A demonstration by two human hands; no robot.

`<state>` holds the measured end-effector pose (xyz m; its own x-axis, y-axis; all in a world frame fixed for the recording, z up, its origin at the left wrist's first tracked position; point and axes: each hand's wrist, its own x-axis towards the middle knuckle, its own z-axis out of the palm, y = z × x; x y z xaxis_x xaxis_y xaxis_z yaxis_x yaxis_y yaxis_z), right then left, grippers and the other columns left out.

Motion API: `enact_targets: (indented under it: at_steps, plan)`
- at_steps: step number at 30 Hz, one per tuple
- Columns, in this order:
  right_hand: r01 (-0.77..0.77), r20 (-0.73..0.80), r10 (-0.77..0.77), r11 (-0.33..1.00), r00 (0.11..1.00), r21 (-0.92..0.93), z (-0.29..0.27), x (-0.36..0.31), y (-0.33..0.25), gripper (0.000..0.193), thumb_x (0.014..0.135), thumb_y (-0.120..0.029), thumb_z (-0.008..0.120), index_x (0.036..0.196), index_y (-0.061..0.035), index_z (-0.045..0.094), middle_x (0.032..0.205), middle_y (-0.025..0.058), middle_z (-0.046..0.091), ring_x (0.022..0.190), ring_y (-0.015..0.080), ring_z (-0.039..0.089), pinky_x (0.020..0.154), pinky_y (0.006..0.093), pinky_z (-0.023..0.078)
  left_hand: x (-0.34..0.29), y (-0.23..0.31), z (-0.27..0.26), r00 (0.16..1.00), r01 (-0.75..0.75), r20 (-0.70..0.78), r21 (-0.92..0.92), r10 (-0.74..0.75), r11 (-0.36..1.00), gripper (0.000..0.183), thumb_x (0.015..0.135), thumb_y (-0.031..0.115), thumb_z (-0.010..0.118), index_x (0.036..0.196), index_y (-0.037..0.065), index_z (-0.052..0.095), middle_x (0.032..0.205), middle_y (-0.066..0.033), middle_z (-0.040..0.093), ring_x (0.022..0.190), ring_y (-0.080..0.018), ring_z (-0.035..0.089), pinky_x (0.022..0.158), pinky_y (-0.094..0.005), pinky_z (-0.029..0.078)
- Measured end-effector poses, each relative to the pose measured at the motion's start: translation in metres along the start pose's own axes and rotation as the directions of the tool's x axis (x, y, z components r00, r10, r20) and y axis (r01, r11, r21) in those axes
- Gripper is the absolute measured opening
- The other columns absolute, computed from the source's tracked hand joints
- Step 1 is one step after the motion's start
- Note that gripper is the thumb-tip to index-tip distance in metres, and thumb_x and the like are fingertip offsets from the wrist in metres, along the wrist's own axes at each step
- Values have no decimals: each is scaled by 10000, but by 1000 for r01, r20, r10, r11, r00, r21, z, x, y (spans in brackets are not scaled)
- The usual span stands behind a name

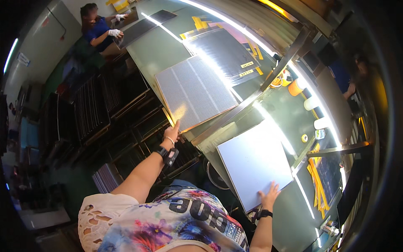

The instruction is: Inspecting and organizing thin printed sheets on a light table in a manufacturing facility.

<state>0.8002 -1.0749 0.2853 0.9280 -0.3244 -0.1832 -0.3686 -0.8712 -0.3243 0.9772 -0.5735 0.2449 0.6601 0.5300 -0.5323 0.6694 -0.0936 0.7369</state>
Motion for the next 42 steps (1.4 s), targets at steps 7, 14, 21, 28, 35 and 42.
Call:
enact_targets:
  at_steps: [7, 14, 21, 28, 35, 42]
  plan:
    - [68, 142, -57, 995, 988, -76, -7, 1, -5, 937, 572, -149, 782, 1355, -142, 269, 1402, 241, 149, 1249, 478, 187, 1024, 465, 241, -1, -11, -13, 957, 49, 288, -13, -44, 999, 375, 793, 369, 623, 728, 6, 554, 587, -68, 585, 445, -135, 571, 403, -250, 433]
    - [657, 58, -672, 736, 738, 163, -15, 43, -218, 493, 610, -147, 749, 1034, -26, 529, 1163, 196, 479, 1134, 368, 396, 964, 432, 325, -14, -29, -27, 794, 506, 607, -695, 38, 510, 365, 866, 317, 532, 1068, 15, 501, 1038, -93, 567, 941, -200, 574, 753, -347, 509]
    - [912, 164, -901, 410, 403, 13, 72, 11, -373, 490, 692, -350, 671, 968, 17, 503, 1185, 264, 452, 1124, 446, 393, 944, 440, 349, -28, -26, -25, 847, 370, 531, -601, 9, 709, 325, 899, 332, 457, 1045, 46, 507, 947, -75, 594, 803, -206, 607, 667, -331, 522]
    - [935, 227, -918, 347, 325, 67, 86, 4, -357, 450, 709, -270, 656, 976, 48, 482, 1200, 297, 428, 1107, 446, 420, 929, 427, 374, -61, -29, -35, 870, 395, 483, -568, -97, 722, 282, 909, 320, 427, 974, 59, 509, 832, -74, 597, 689, -187, 611, 588, -289, 507]
    - [985, 256, -952, 173, 171, -13, 96, 1, -353, 347, 707, -192, 610, 915, 65, 505, 1140, 303, 459, 1088, 456, 426, 921, 433, 383, -68, -19, -43, 879, 371, 474, -601, -59, 708, 363, 916, 369, 380, 979, 42, 525, 825, -91, 604, 681, -209, 619, 576, -309, 520]
    - [972, 80, -969, 235, 235, -10, 96, -10, -356, 206, 727, -96, 536, 859, 56, 491, 1105, 318, 475, 1030, 456, 476, 913, 425, 395, -74, -12, -51, 868, 436, 478, -608, -132, 664, 565, 874, 534, 359, 1011, 12, 525, 911, -143, 612, 745, -241, 632, 597, -337, 538]
